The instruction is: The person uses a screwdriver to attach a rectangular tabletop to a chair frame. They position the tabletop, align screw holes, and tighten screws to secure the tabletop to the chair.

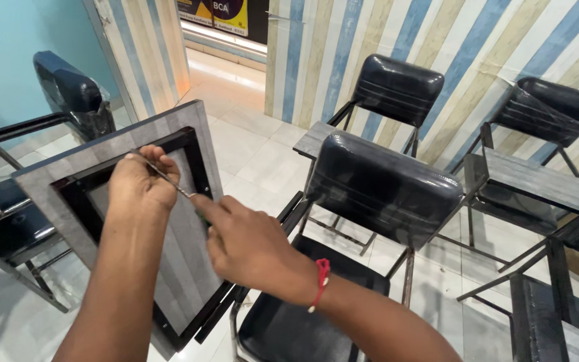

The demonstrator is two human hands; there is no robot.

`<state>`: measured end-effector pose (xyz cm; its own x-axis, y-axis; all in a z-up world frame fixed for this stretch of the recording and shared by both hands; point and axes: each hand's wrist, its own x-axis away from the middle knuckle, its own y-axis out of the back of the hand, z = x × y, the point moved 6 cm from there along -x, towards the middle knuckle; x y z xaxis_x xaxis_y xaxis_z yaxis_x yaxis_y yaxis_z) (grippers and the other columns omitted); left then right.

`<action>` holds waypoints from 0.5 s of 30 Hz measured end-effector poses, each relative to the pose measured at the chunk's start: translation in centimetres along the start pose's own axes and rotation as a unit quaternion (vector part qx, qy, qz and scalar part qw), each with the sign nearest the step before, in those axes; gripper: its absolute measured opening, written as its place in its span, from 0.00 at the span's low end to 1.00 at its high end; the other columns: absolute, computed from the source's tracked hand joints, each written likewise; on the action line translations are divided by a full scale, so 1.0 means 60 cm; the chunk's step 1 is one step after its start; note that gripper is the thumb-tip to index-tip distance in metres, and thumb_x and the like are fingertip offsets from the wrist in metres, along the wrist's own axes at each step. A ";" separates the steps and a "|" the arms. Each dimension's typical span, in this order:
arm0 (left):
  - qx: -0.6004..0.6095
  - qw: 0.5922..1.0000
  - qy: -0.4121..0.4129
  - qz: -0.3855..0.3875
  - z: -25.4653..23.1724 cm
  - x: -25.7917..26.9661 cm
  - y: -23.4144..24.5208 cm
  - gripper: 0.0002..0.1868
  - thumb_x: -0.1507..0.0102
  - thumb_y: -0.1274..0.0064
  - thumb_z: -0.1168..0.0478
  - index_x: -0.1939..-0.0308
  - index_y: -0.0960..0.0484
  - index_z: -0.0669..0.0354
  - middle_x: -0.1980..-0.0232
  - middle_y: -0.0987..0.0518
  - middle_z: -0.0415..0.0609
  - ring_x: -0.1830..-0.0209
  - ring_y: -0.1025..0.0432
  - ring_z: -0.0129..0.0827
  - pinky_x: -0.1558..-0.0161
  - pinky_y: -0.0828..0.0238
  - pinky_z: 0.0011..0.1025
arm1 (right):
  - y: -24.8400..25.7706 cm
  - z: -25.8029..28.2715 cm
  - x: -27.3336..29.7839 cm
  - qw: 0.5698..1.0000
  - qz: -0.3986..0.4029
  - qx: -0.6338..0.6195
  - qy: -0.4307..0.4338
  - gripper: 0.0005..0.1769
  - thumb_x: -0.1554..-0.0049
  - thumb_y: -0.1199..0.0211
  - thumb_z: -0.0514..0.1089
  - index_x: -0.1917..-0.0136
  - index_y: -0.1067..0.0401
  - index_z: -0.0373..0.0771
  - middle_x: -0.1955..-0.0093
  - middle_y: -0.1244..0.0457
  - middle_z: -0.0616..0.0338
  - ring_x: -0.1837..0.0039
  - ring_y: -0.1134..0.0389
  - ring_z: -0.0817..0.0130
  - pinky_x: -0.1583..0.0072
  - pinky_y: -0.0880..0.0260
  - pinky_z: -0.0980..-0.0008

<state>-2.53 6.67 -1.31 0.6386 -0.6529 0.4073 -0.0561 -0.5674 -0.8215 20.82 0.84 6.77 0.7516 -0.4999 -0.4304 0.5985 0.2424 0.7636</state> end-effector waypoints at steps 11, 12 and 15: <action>-0.012 0.999 -0.031 -0.001 -0.013 0.010 0.006 0.18 0.26 0.65 0.58 0.64 0.24 0.62 0.73 0.23 0.44 0.75 0.27 0.27 0.70 0.26 0.25 | 0.055 -0.011 -0.023 0.991 0.043 -0.118 -0.039 0.30 0.51 0.45 0.45 0.34 0.26 0.45 0.53 0.29 0.48 0.56 0.28 0.54 0.51 0.28 0.59; -0.011 0.999 -0.037 -0.005 -0.012 0.012 0.008 0.18 0.26 0.66 0.59 0.64 0.23 0.63 0.73 0.22 0.44 0.74 0.26 0.28 0.69 0.25 0.25 | 0.055 -0.019 -0.025 0.988 0.057 -0.130 -0.062 0.30 0.51 0.46 0.45 0.35 0.25 0.46 0.55 0.29 0.48 0.58 0.27 0.56 0.52 0.27 0.61; -0.013 0.998 -0.054 -0.014 -0.011 0.017 0.012 0.18 0.27 0.66 0.61 0.62 0.22 0.65 0.72 0.20 0.45 0.72 0.24 0.30 0.68 0.23 0.26 | 0.055 -0.033 -0.028 0.977 0.079 -0.165 -0.107 0.29 0.51 0.46 0.45 0.36 0.24 0.48 0.61 0.29 0.49 0.63 0.28 0.58 0.54 0.27 0.63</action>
<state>-2.41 5.26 -1.20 0.7189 -0.5798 0.3833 -0.0566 -0.5985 -0.7991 22.10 4.13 9.04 0.7880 -0.5882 -0.1820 0.5627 0.5679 0.6008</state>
